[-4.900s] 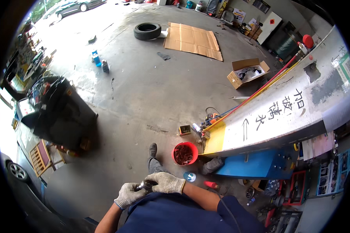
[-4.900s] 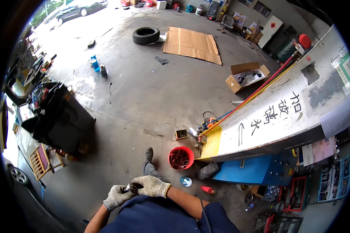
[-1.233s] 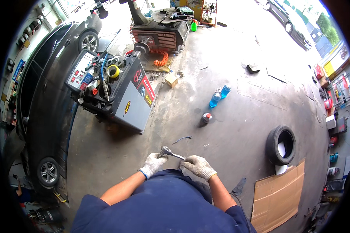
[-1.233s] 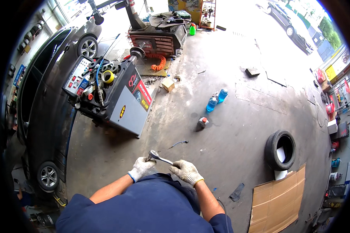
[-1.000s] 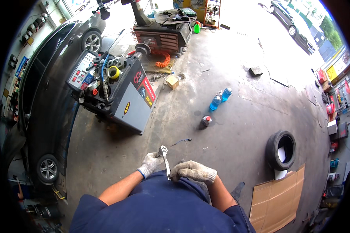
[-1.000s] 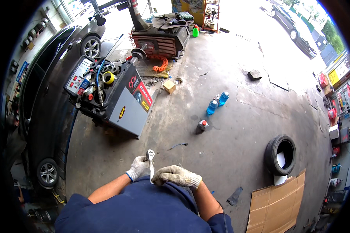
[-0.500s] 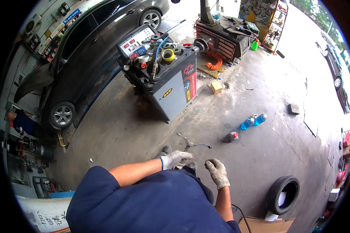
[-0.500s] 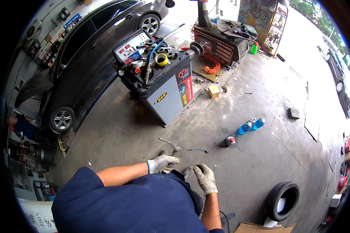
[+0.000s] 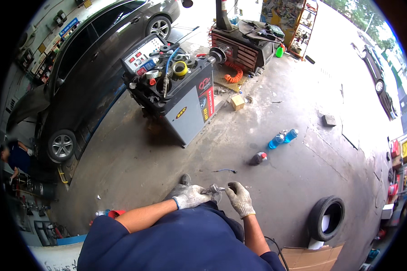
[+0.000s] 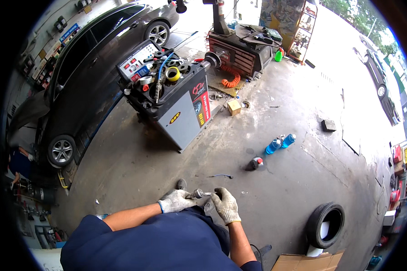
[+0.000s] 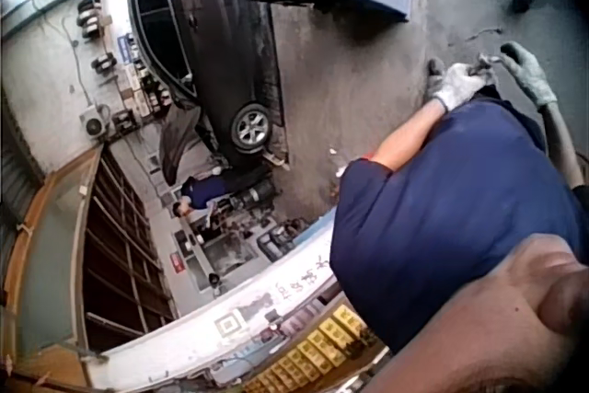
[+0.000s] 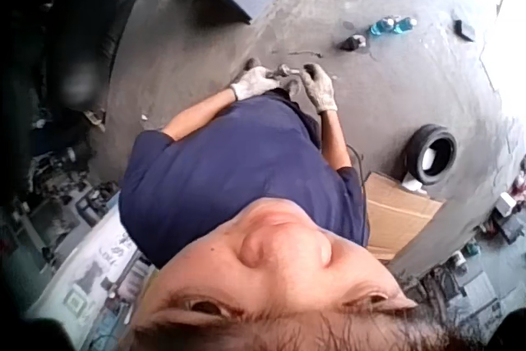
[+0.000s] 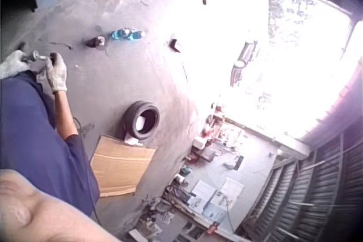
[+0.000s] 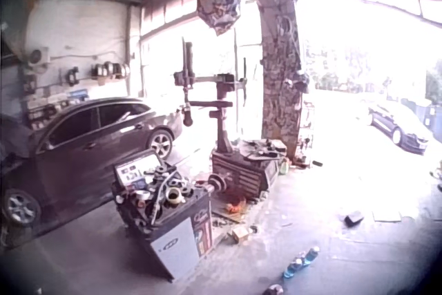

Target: The person retrieves a socket wrench from a tool chest and walks to a car part on the floor. They then use the wrench to tighten bolts on the part while kneeling.

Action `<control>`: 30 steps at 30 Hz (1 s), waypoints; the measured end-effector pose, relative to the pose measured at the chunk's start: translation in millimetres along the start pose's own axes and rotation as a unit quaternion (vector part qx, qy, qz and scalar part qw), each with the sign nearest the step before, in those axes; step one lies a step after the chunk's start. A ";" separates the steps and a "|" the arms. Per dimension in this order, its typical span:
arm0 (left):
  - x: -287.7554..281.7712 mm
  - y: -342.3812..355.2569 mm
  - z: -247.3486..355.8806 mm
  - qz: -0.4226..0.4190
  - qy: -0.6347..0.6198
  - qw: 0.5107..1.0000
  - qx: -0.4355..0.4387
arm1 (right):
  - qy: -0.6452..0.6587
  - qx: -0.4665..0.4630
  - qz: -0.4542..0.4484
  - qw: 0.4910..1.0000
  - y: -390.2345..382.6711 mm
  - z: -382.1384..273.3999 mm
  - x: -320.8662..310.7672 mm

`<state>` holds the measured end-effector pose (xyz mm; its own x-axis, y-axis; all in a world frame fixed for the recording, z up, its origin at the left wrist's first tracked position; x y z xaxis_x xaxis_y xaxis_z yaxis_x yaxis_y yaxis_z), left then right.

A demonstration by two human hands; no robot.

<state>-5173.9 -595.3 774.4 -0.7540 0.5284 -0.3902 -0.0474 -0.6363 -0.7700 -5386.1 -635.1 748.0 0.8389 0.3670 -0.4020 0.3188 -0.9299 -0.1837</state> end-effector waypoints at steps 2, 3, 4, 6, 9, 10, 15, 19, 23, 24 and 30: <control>11.7 8.5 -11.0 -0.010 0.032 0.999 0.005 | -0.009 -0.008 0.015 1.000 -0.9 -1.7 -1.6; 15.7 13.6 -18.2 0.008 -0.034 0.999 0.019 | 0.004 -0.023 0.019 1.000 -2.5 1.4 0.1; 16.5 15.9 -25.3 0.005 0.000 1.000 0.011 | -0.014 -0.023 0.004 1.000 -3.2 -3.0 3.7; 23.2 19.1 -40.4 -0.002 -0.023 1.000 0.004 | -0.063 -0.036 -0.030 0.997 -7.2 -13.1 7.5; 29.9 23.9 -56.8 -0.006 -0.120 0.993 0.008 | -0.099 -0.058 -0.063 0.991 -9.2 -14.4 16.9; 30.9 25.7 -57.9 -0.009 -0.130 0.991 0.017 | -0.122 -0.076 -0.064 0.988 -11.9 -12.1 20.4; 37.2 25.4 -57.2 -0.028 -0.176 0.984 0.003 | -0.155 -0.077 -0.041 0.984 -24.6 -5.3 27.7; 39.1 22.9 -56.3 -0.042 -0.160 0.986 0.001 | -0.149 -0.030 -0.015 0.988 -33.1 5.3 27.9; 38.7 26.4 -67.3 -0.049 -0.217 0.975 0.006 | -0.159 -0.002 0.022 0.987 -41.2 14.3 28.9; 39.3 26.9 -68.1 -0.046 -0.209 0.977 0.008 | -0.166 -0.011 0.045 0.985 -45.1 15.7 27.0; 26.8 16.3 -77.3 -0.042 -0.222 0.974 0.009 | -0.127 0.016 -0.044 0.991 -37.9 22.0 48.1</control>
<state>-5144.3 -548.0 712.4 -0.9561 0.2853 -0.0665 -0.1290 -0.6138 -0.7788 -5367.5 -581.7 715.9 0.6688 0.4448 -0.5957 0.3685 -0.8943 -0.2539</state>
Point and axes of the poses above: each hand's wrist, its own y-axis towards the middle knuckle, its own x-axis out of the palm, z = x × y, the point moved 7 cm from there along y, towards the middle knuckle, and after that the axes turned 12 degrees about -x, right-handed, at the moved point
